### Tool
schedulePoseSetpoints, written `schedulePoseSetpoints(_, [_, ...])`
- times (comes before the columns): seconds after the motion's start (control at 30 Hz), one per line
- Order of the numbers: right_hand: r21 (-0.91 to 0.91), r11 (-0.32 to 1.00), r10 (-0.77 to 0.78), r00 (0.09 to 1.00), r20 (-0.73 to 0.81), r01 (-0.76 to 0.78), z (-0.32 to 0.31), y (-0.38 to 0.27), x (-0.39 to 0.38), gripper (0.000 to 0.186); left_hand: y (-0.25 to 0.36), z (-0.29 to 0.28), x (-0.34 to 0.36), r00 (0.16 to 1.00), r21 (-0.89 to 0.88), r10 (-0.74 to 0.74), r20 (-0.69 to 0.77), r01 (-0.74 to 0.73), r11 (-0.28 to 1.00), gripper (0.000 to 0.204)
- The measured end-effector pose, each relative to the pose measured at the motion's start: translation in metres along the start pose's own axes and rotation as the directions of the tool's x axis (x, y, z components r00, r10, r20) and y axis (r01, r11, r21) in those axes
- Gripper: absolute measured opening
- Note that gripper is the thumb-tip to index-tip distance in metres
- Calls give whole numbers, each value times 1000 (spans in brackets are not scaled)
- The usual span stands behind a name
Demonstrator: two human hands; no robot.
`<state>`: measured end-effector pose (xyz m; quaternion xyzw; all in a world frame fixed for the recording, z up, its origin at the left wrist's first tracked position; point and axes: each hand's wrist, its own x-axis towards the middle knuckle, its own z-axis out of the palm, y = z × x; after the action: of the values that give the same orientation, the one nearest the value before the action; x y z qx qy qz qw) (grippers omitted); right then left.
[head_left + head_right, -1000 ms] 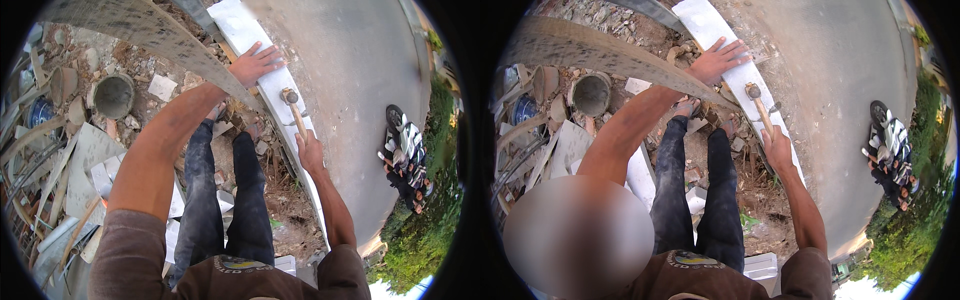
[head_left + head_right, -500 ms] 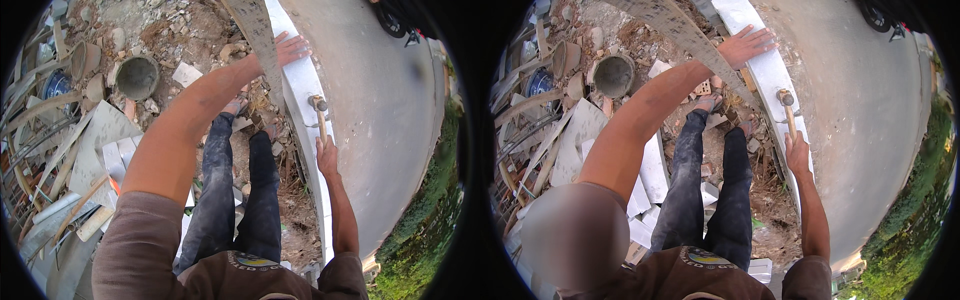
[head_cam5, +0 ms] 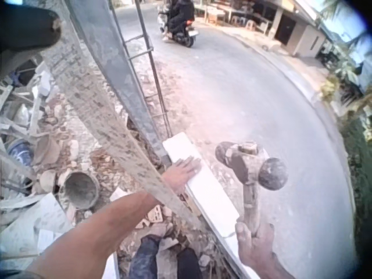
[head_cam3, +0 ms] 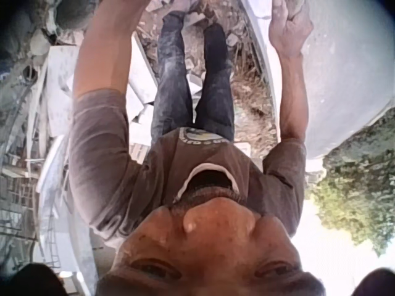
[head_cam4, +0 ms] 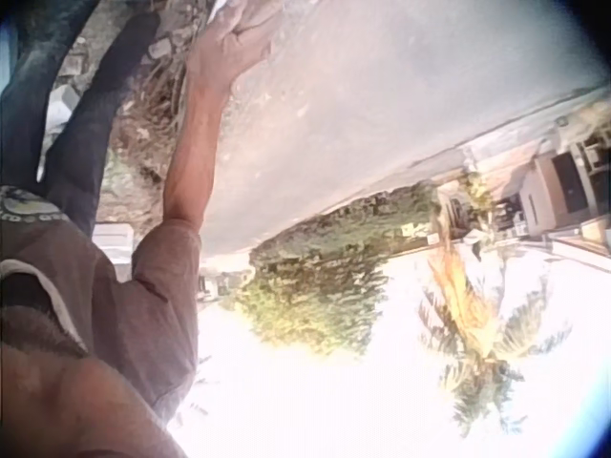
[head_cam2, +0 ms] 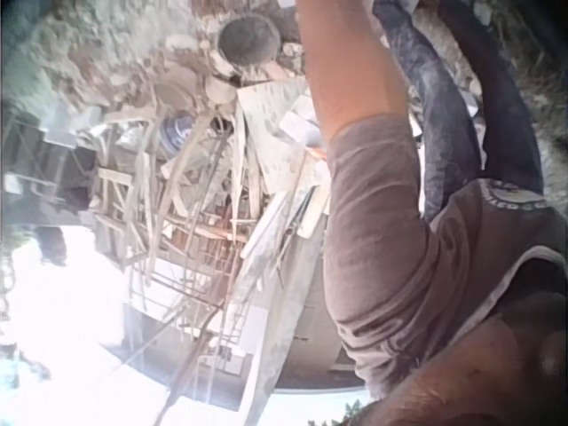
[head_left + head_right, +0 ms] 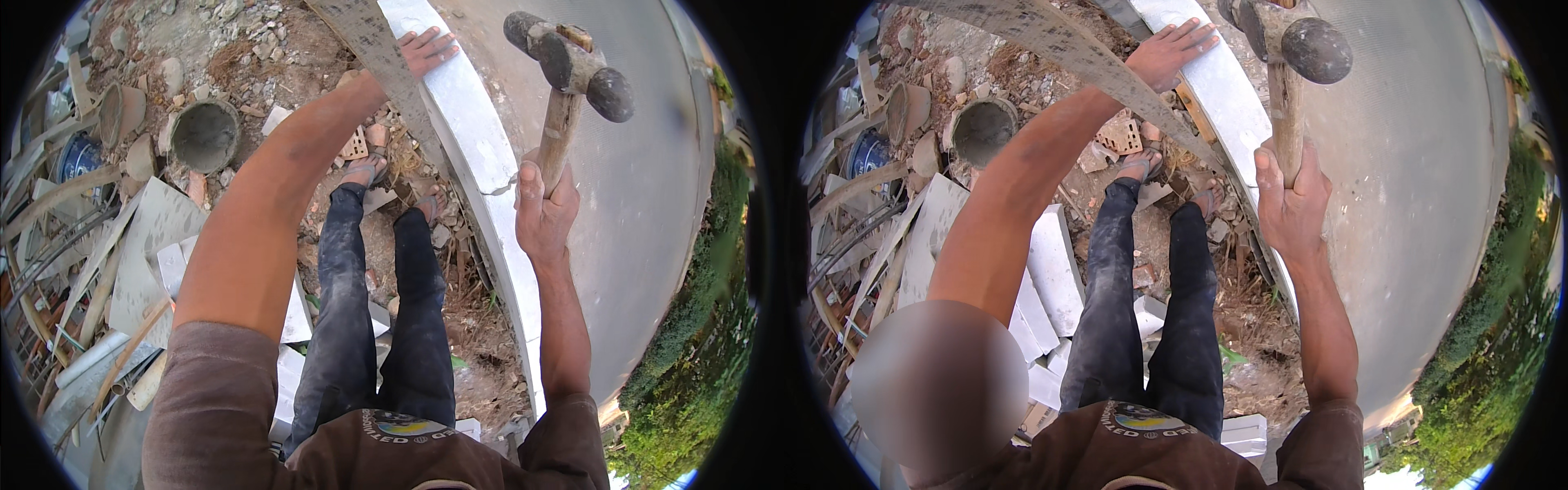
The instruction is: The person installs white concrete curb stones along a roadside. They use a hammer to tap the stones into place, a string line to ensure alignment, and a tape measure to check spacing. The person also uses a marker to make measurements on the stones.
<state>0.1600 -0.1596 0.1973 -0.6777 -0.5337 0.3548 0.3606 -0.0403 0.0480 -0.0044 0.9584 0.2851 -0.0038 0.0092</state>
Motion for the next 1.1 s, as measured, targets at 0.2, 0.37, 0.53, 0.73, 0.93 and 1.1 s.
schedulePoseSetpoints(0.2, [-427,864,382,901,206,-269,-2,103,-61,31,3,0,7,999,4,12,32,-12,1000,102])
schedulePoseSetpoints(0.37, [-433,831,460,869,182,-349,-10,90,-72,30,5,-11,5,996,-64,7,88,-2,998,101])
schedulePoseSetpoints(0.53, [-203,930,317,948,16,-308,-2,52,-60,29,4,-16,6,998,-97,15,59,-9,995,101])
schedulePoseSetpoints(0.73, [-365,843,465,877,123,-396,-3,114,-91,30,3,-14,9,995,32,22,101,-25,999,106])
schedulePoseSetpoints(0.93, [-223,801,575,817,27,-556,-23,76,-174,33,0,-51,1,967,-196,58,247,-9,981,106])
schedulePoseSetpoints(1.1, [-370,588,781,624,28,-719,-31,48,-287,43,13,-68,-96,995,-401,-93,45,103,910,94])
